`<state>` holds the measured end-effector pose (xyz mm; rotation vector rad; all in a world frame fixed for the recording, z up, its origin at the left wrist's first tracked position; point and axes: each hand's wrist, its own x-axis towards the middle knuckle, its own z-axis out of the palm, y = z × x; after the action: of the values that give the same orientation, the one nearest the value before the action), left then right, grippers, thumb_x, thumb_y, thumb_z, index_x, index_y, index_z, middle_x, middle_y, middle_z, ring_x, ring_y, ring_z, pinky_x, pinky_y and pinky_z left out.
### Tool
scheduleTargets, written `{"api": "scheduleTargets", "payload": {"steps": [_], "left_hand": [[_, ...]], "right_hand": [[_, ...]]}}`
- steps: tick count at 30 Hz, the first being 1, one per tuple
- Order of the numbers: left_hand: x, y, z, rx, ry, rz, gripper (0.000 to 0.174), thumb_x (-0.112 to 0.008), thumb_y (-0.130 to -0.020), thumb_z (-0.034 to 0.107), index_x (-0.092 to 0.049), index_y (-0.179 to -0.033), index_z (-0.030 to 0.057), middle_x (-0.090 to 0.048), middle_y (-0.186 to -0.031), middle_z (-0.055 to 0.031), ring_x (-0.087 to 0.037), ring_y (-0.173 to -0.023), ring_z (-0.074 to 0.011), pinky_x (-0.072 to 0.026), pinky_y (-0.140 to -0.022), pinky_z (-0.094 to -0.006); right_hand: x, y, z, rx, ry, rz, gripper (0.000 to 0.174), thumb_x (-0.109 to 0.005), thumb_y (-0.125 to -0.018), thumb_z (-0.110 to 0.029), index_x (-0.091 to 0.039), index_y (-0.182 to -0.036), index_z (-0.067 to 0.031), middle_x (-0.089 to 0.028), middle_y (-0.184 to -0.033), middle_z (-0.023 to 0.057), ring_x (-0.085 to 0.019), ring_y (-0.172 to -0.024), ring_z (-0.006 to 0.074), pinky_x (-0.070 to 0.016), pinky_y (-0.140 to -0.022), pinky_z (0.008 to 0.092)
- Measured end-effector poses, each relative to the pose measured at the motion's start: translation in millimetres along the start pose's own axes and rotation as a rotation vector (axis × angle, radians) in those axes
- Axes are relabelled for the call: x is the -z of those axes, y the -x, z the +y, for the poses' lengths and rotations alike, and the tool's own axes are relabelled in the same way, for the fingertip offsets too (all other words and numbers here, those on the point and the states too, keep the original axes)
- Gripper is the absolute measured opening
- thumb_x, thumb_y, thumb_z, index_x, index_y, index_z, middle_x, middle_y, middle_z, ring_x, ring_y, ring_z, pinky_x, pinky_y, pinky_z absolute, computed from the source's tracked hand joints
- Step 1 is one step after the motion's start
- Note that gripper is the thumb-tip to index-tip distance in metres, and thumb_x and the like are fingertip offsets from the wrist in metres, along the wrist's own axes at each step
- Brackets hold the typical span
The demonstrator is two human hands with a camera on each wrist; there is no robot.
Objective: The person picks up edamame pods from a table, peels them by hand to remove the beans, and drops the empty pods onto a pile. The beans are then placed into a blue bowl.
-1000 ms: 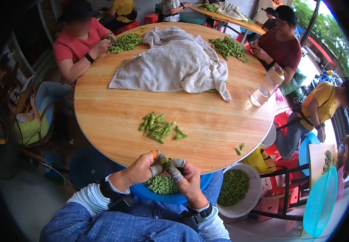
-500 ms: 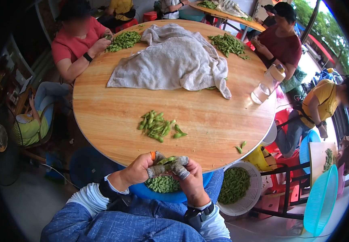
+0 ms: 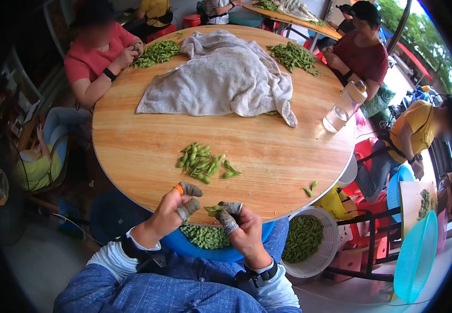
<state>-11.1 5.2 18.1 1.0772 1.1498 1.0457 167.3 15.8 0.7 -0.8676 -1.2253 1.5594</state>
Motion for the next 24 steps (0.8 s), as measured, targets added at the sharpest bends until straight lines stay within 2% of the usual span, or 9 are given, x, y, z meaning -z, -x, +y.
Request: {"api": "scheduleTargets", "payload": {"steps": [3, 4, 7, 11, 13, 17, 22, 24], "left_hand": [[-5.7, 4.9, 5.1, -0.259, -0.195, -0.137, 0.016, -0.057, -0.078, 0.008, -0.048, -0.090, 0.0005, -0.050, -0.074, 0.0012, -0.045, -0.066, -0.0035, -0.0366, -0.061, -0.0161], [-9.0, 8.1, 17.6, -0.124, -0.184, -0.166, 0.018, -0.057, -0.077, 0.004, -0.048, -0.092, -0.0002, -0.050, -0.076, 0.0009, -0.047, -0.068, -0.0047, -0.0392, -0.065, -0.0176], [-14.2, -0.2, 3.9, -0.126, 0.033, -0.141, 0.017, -0.055, -0.078, 0.003, -0.049, -0.093, 0.0000, -0.051, -0.074, 0.0011, -0.048, -0.068, -0.0052, -0.0404, -0.063, -0.0187], [-14.9, -2.2, -8.8, -0.137, 0.028, -0.132, 0.010, -0.052, -0.078, 0.000, -0.050, -0.087, 0.0014, -0.051, -0.072, 0.0008, -0.048, -0.065, -0.0050, -0.0396, -0.056, -0.0193], [-13.2, -4.5, -8.5, -0.112, -0.011, -0.141, 0.007, -0.049, -0.077, -0.001, -0.051, -0.083, 0.0021, -0.051, -0.071, 0.0006, -0.047, -0.063, -0.0050, -0.0384, -0.053, -0.0192], [-14.7, -7.2, -7.5, 0.013, 0.150, -0.123, 0.010, -0.044, -0.074, -0.003, -0.051, -0.078, 0.0032, -0.050, -0.066, 0.0008, -0.045, -0.058, -0.0049, -0.0367, -0.050, -0.0189], [-20.0, -11.0, -11.4, 0.024, 0.208, -0.118, 0.012, -0.041, -0.072, -0.003, -0.051, -0.075, 0.0044, -0.047, -0.062, 0.0019, -0.040, -0.053, -0.0037, -0.0314, -0.046, -0.0179], [-22.0, -12.2, -12.2, 0.022, 0.208, -0.119, 0.011, -0.040, -0.071, -0.004, -0.050, -0.073, 0.0027, -0.047, -0.062, 0.0015, -0.041, -0.055, -0.0047, -0.0352, -0.048, -0.0195]], "right_hand": [[-3.1, -0.9, -0.9, 0.017, 0.088, -0.022, 0.015, -0.056, -0.076, -0.001, -0.056, -0.090, 0.0052, -0.061, -0.082, 0.0063, -0.055, -0.075, 0.0091, -0.0438, -0.068, 0.0211], [-4.2, -0.7, -1.1, 0.025, 0.115, -0.040, 0.015, -0.056, -0.076, -0.001, -0.056, -0.089, 0.0051, -0.061, -0.081, 0.0066, -0.055, -0.074, 0.0088, -0.0437, -0.067, 0.0209], [-1.6, 0.4, -0.4, 0.068, 0.212, -0.088, 0.014, -0.057, -0.073, 0.000, -0.057, -0.086, 0.0042, -0.061, -0.078, 0.0069, -0.054, -0.072, 0.0080, -0.0436, -0.062, 0.0216], [-2.5, 2.2, -10.1, 0.109, 0.361, -0.150, 0.012, -0.058, -0.072, 0.000, -0.058, -0.084, 0.0016, -0.060, -0.072, 0.0081, -0.055, -0.066, 0.0102, -0.0435, -0.056, 0.0238], [-5.5, 1.7, -10.2, 0.161, 0.432, -0.129, 0.012, -0.059, -0.069, 0.000, -0.058, -0.081, 0.0007, -0.058, -0.069, 0.0103, -0.056, -0.062, 0.0150, -0.0431, -0.054, 0.0258], [-8.1, 0.8, -8.6, 0.227, 0.571, -0.103, 0.014, -0.060, -0.063, 0.001, -0.058, -0.077, -0.0009, -0.054, -0.064, 0.0149, -0.055, -0.056, 0.0262, -0.0420, -0.051, 0.0300], [-7.1, 1.2, -7.1, 0.277, 0.640, -0.078, 0.014, -0.061, -0.061, 0.001, -0.057, -0.074, -0.0013, -0.054, -0.062, 0.0151, -0.054, -0.056, 0.0298, -0.0418, -0.050, 0.0321], [-5.7, 2.6, -7.0, 0.278, 0.649, -0.073, 0.014, -0.061, -0.061, 0.000, -0.057, -0.075, -0.0014, -0.054, -0.062, 0.0148, -0.054, -0.056, 0.0294, -0.0420, -0.050, 0.0318]]}}
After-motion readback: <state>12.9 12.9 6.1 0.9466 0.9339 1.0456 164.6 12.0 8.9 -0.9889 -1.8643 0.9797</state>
